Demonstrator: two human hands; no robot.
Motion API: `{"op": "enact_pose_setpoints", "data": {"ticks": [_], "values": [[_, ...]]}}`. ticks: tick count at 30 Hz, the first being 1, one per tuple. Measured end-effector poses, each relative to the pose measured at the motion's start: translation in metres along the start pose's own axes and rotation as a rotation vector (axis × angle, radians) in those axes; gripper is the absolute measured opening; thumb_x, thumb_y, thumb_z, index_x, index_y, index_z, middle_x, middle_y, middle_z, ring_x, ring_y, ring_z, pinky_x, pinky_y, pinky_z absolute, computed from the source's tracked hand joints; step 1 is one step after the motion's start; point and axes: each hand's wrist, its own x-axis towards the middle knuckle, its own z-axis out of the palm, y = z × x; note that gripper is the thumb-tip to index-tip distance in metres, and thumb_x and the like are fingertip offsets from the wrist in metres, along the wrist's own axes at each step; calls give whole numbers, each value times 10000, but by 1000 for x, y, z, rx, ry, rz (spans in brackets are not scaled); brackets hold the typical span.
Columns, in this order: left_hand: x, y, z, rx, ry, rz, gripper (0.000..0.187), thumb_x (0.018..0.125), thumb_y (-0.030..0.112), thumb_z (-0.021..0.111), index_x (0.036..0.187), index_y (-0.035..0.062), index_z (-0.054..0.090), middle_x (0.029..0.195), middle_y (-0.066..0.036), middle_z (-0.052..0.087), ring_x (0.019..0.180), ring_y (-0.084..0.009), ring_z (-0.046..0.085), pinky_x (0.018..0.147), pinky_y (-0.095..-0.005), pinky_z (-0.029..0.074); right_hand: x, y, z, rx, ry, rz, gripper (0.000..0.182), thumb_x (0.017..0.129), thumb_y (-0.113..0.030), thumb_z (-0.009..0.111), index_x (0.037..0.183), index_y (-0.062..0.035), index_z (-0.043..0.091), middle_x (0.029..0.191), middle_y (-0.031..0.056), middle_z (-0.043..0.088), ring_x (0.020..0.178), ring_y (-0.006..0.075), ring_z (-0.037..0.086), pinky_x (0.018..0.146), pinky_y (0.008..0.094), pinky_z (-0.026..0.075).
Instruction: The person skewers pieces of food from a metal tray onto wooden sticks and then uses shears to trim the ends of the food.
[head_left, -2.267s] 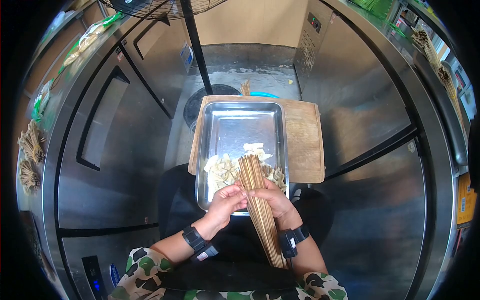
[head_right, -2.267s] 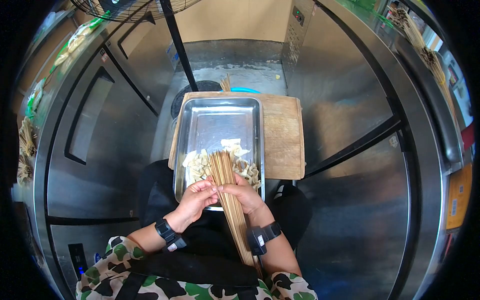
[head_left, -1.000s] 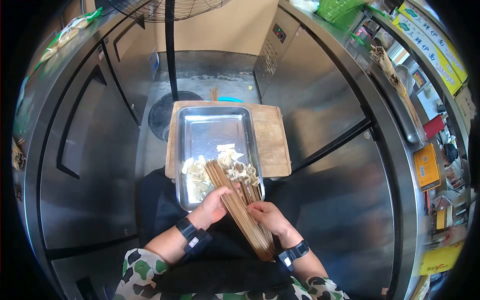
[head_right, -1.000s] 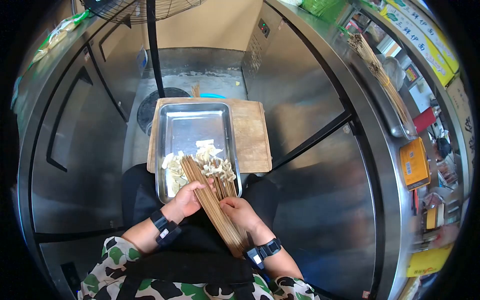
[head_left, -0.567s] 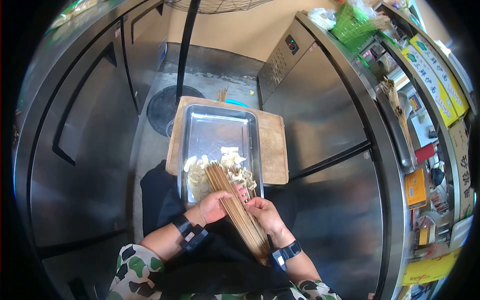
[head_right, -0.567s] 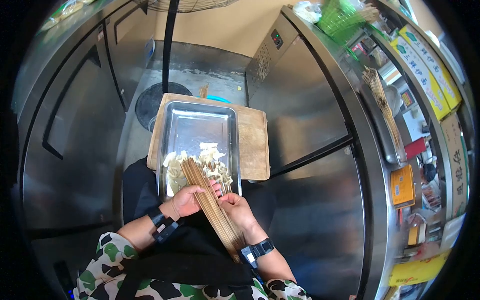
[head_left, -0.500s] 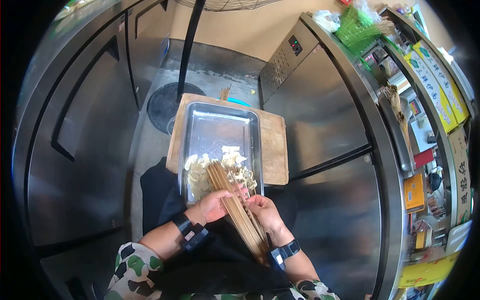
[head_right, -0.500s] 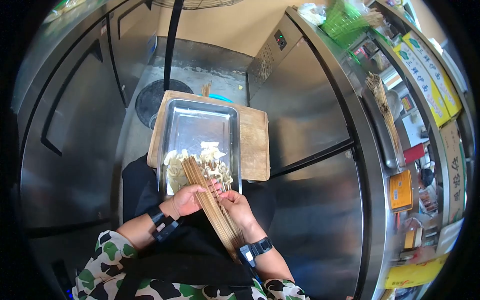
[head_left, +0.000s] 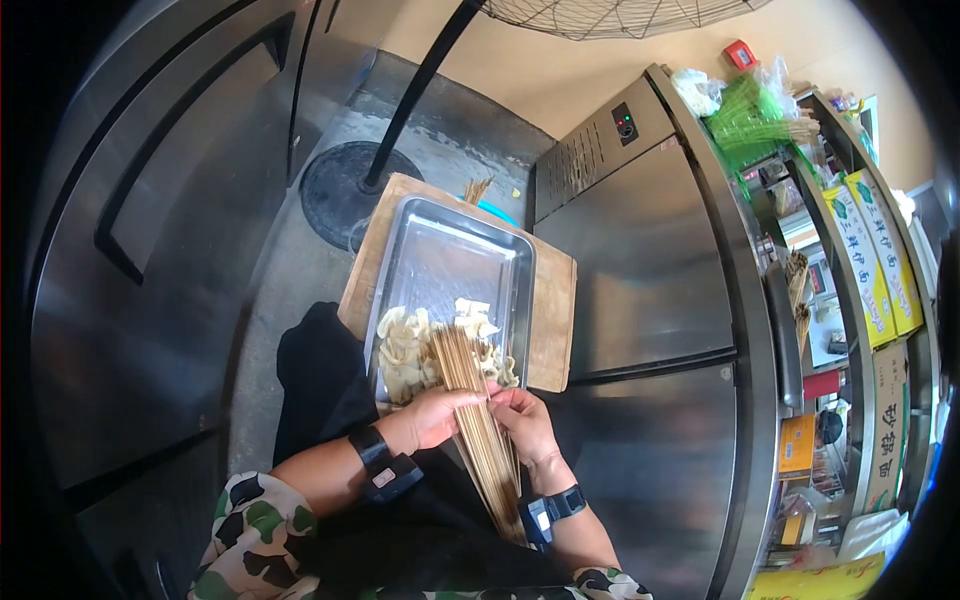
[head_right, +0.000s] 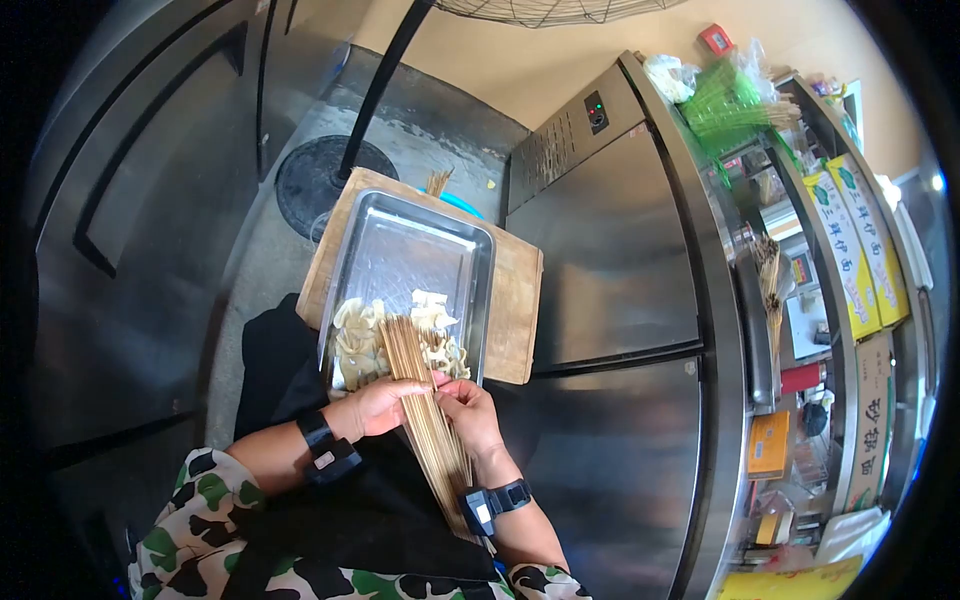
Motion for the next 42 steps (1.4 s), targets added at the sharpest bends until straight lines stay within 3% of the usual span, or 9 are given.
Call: {"op": "enact_pose_setpoints", "data": {"ticks": [7, 8, 11, 14, 17, 21, 27, 32, 42], "values": [[-7, 3, 13, 123, -45, 55, 423, 913, 320, 506, 1260, 87, 437, 1168, -28, 519, 1081, -139, 502, 902, -310, 416, 2, -11, 11, -64, -102, -46, 298, 854, -90, 591, 1124, -16, 488, 1019, 59, 564, 925, 104, 526, 798, 239, 431], [-5, 2, 10, 118, -13, 44, 441, 914, 340, 502, 1268, 90, 425, 1168, -27, 511, 1082, -143, 499, 912, -314, 407, 1, -9, 10, -246, -194, -114, 460, 832, -90, 615, 1235, -19, 407, 1101, 76, 537, 1009, 130, 509, 861, 257, 416], [-7, 3, 17, 135, -5, 24, 465, 913, 418, 471, 1253, 105, 418, 1176, -36, 497, 1096, -151, 482, 903, -313, 396, -18, -16, 31, -835, 24, -329, 573, 775, -87, 643, 1271, 14, 374, 1109, 141, 558, 1040, 211, 535, 874, 293, 431], [-1, 0, 9, 99, 18, 46, 471, 927, 436, 421, 1259, 101, 422, 1187, -65, 515, 1098, -184, 495, 921, -334, 386, -12, -5, 23, -612, 15, -243, 487, 785, -50, 619, 1225, 10, 418, 997, 97, 586, 867, 129, 569, 740, 267, 469], [1, 2, -3, 19, -38, 6, 466, 937, 422, 401, 1233, 65, 443, 1138, -101, 540, 1040, -205, 526, 879, -335, 422, -9, -9, 8, 128, -185, 57, 283, 799, 20, 535, 1080, 10, 494, 887, 78, 585, 759, 145, 581, 659, 260, 487], [2, 0, -4, 179, -19, 71, 410, 945, 357, 427, 1208, 44, 458, 1095, -88, 554, 983, -178, 553, 875, -333, 446, -9, -13, -7, 326, -328, 130, 258, 788, 31, 508, 1045, 7, 503, 865, 87, 579, 722, 159, 570, 645, 267, 492], [-9, 10, 11, 314, 130, 161, 376, 929, 305, 490, 1183, 28, 473, 1065, -87, 568, 1000, -161, 560, 914, -336, 442, -16, -6, -6, 288, -327, 179, 243, 795, 4, 555, 1032, -27, 514, 815, 56, 588, 663, 145, 571, 597, 257, 488], [-5, 6, 5, 373, 208, 298, 290, 899, 259, 557, 1122, 73, 543, 1017, 1, 597, 946, -93, 549, 809, -266, 454, -14, -6, 1, 157, -338, 231, 286, 815, -12, 581, 1082, -31, 482, 787, 52, 583, 638, 142, 573, 577, 259, 489], [-3, 10, 2, 437, 165, 377, 195, 902, 153, 545, 1053, 31, 556, 972, -22, 589, 868, -85, 567, 770, -242, 482, 7, -19, 11, 138, -232, 157, 208, 807, -28, 606, 1012, -40, 572, 801, 14, 606, 633, 97, 563, 590, 226, 473]]}}
